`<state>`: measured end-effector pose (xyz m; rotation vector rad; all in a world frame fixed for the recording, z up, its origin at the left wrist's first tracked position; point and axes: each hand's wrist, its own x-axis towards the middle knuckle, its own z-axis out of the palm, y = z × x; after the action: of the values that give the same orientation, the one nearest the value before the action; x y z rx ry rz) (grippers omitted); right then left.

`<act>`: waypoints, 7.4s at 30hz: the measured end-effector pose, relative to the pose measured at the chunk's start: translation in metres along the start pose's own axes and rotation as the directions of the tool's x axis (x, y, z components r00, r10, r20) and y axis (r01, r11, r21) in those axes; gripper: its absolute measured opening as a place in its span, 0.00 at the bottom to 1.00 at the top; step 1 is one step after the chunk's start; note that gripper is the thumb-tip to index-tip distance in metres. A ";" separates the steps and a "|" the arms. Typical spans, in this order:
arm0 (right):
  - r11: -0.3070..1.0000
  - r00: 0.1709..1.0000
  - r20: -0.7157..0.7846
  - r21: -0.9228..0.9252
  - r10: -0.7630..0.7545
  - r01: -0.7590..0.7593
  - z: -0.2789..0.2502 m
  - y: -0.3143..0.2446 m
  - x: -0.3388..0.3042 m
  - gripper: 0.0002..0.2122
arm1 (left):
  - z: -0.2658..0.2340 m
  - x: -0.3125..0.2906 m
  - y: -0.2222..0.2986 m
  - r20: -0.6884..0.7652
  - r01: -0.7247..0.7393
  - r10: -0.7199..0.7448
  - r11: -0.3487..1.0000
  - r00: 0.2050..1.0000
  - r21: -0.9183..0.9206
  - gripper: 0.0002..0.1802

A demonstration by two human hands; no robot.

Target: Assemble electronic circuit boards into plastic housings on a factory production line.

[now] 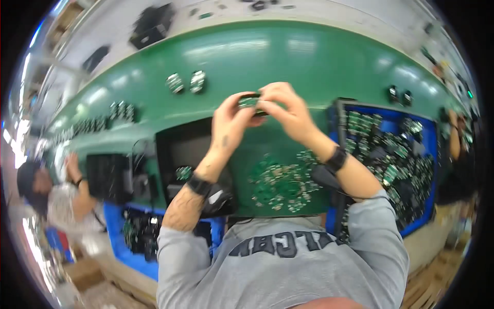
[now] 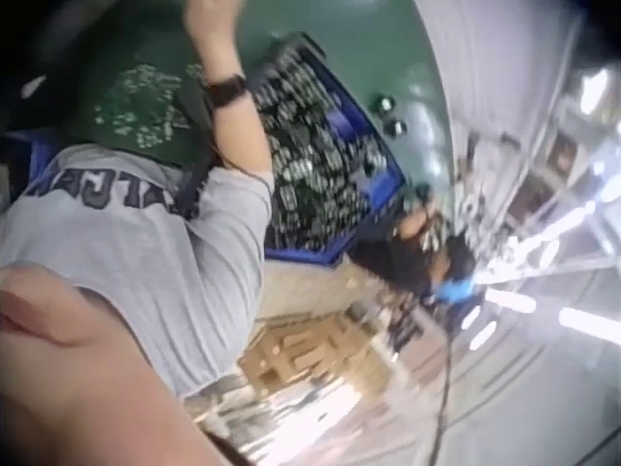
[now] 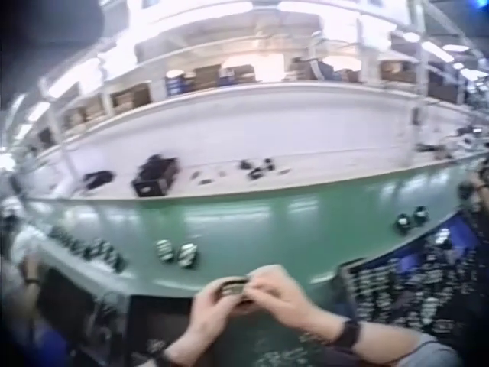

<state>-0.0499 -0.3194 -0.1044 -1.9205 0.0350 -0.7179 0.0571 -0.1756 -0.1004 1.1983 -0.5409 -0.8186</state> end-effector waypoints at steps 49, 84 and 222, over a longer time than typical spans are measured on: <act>0.918 0.986 0.099 -0.363 -0.133 0.160 0.010 0.004 -0.006 0.01 | -0.006 -0.011 -0.020 -0.092 -0.160 0.184 0.962 0.979 0.222 0.19; 0.897 0.986 -0.009 -0.417 -0.167 0.148 0.032 0.034 -0.016 0.04 | -0.015 -0.006 -0.052 -0.075 -0.241 0.319 0.832 0.945 0.499 0.17; 0.825 0.842 0.228 0.193 0.489 -0.532 -0.056 -0.072 -0.067 0.10 | 0.022 -0.058 -0.043 0.564 0.548 -0.288 0.751 0.774 -0.369 0.33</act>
<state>-0.1527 -0.3097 -0.0596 -1.6157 0.3312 -0.1792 -0.0061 -0.1491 -0.1318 0.6016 -0.3896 -1.5849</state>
